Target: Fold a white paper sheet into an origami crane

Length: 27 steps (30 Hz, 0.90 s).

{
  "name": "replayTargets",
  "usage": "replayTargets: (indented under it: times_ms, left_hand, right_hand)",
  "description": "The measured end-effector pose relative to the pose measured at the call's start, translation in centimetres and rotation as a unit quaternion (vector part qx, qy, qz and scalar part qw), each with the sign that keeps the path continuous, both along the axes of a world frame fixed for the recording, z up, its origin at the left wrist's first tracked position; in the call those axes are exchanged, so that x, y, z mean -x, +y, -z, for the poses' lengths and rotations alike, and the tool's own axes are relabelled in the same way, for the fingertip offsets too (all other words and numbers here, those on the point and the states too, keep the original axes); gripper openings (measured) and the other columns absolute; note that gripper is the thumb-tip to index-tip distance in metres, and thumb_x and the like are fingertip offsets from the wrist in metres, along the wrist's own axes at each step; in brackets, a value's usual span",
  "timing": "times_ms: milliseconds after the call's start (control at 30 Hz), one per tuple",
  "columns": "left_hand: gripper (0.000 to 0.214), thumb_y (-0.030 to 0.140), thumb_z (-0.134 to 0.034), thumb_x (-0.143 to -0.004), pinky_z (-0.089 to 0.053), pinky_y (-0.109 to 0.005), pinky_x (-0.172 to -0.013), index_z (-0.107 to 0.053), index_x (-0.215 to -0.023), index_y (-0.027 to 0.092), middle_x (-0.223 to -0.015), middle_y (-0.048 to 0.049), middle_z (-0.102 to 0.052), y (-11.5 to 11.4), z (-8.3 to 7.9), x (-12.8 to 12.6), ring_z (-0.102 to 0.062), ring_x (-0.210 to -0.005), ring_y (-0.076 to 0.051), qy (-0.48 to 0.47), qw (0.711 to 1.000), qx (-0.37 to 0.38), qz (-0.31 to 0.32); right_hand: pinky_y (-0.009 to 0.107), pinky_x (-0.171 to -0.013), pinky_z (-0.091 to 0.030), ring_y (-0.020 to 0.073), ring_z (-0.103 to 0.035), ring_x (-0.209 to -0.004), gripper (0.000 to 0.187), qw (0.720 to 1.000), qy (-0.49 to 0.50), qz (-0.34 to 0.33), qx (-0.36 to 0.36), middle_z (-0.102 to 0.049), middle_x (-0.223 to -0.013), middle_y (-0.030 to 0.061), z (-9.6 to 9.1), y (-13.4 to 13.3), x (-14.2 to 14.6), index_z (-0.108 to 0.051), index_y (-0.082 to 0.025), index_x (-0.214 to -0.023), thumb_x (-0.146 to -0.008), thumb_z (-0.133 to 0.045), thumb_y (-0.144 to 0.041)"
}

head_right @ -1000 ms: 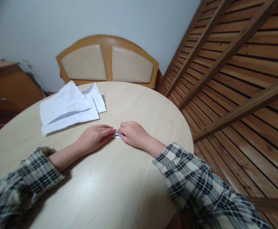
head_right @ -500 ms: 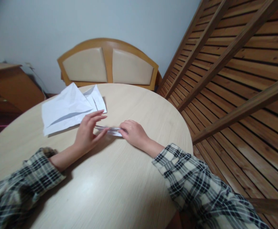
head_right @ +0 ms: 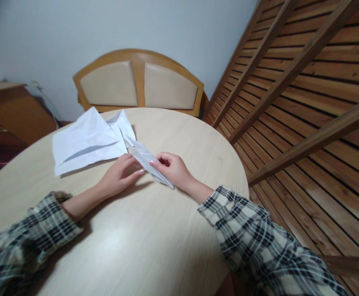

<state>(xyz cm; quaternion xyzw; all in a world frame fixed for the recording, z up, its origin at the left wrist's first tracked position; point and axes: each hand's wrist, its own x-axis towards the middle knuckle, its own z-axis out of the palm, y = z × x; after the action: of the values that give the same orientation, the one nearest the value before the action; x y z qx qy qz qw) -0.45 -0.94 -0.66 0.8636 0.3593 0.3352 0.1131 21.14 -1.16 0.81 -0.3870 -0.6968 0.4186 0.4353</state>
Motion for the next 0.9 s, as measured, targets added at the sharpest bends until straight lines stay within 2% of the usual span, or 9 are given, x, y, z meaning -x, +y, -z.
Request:
replayTargets:
  times_ms: [100, 167, 533, 700, 900]
  left_hand:
    - [0.034, 0.044, -0.053, -0.095, -0.045, -0.045, -0.093, -0.062, -0.116, 0.019, -0.115, -0.0106, -0.066, -0.1, -0.1, 0.0, -0.058, -0.106, -0.028, 0.02, 0.999, -0.009, 0.041]
    - [0.033, 0.042, -0.052, -0.096, -0.045, -0.044, -0.093, -0.063, -0.118, 0.019, -0.115, -0.0098, -0.068, -0.2, -0.1, 0.0, -0.059, -0.106, -0.027, 0.02, 0.998, -0.005, 0.057]
    - [0.02, 0.035, -0.059, -0.094, -0.046, -0.037, -0.09, -0.075, -0.095, 0.022, -0.098, -0.0045, -0.074, 0.2, -0.1, 0.0, -0.064, -0.094, -0.022, -0.063, 0.989, 0.083, 0.101]
    - [0.023, 0.038, -0.062, -0.091, -0.049, -0.036, -0.084, -0.076, -0.087, 0.02, -0.09, -0.0065, -0.075, 0.2, 0.2, 0.0, -0.065, -0.088, -0.021, -0.105, 0.982, 0.132, 0.081]
    - [0.026, 0.04, -0.062, -0.09, -0.051, -0.034, -0.082, -0.077, -0.087, 0.018, -0.09, -0.0069, -0.074, 0.3, 0.4, -0.1, -0.066, -0.086, -0.02, -0.124, 0.975, 0.167, 0.075]
  right_hand:
    - [0.026, -0.062, -0.043, 0.0123, -0.055, -0.066, 0.024, 0.999, 0.005, -0.03, 0.026, -0.063, -0.074, 0.0006, 0.1, -0.1, 0.2, -0.064, -0.017, -0.079, -0.083, -0.065, -0.041]
    - [0.026, -0.062, -0.043, 0.0121, -0.054, -0.066, 0.024, 0.998, 0.008, -0.043, 0.04, -0.062, -0.074, 0.0002, 0.2, -0.1, 0.2, -0.064, -0.017, -0.079, -0.083, -0.065, -0.041]
    - [0.026, -0.065, -0.045, 0.0119, -0.057, -0.07, 0.021, 0.992, 0.045, -0.082, 0.079, -0.064, -0.08, 0.0002, 1.1, 0.1, 0.5, -0.064, -0.018, -0.084, -0.081, -0.066, -0.038]
    - [0.026, -0.068, -0.046, 0.012, -0.059, -0.073, 0.021, 0.988, 0.064, -0.101, 0.102, -0.066, -0.086, 0.0015, 1.3, 0.1, 0.6, -0.063, -0.017, -0.088, -0.08, -0.069, -0.036]
    - [0.027, -0.07, -0.048, 0.0126, -0.06, -0.074, 0.021, 0.984, 0.071, -0.117, 0.114, -0.065, -0.085, 0.0014, 1.7, 0.2, 0.6, -0.061, -0.017, -0.089, -0.08, -0.07, -0.034]
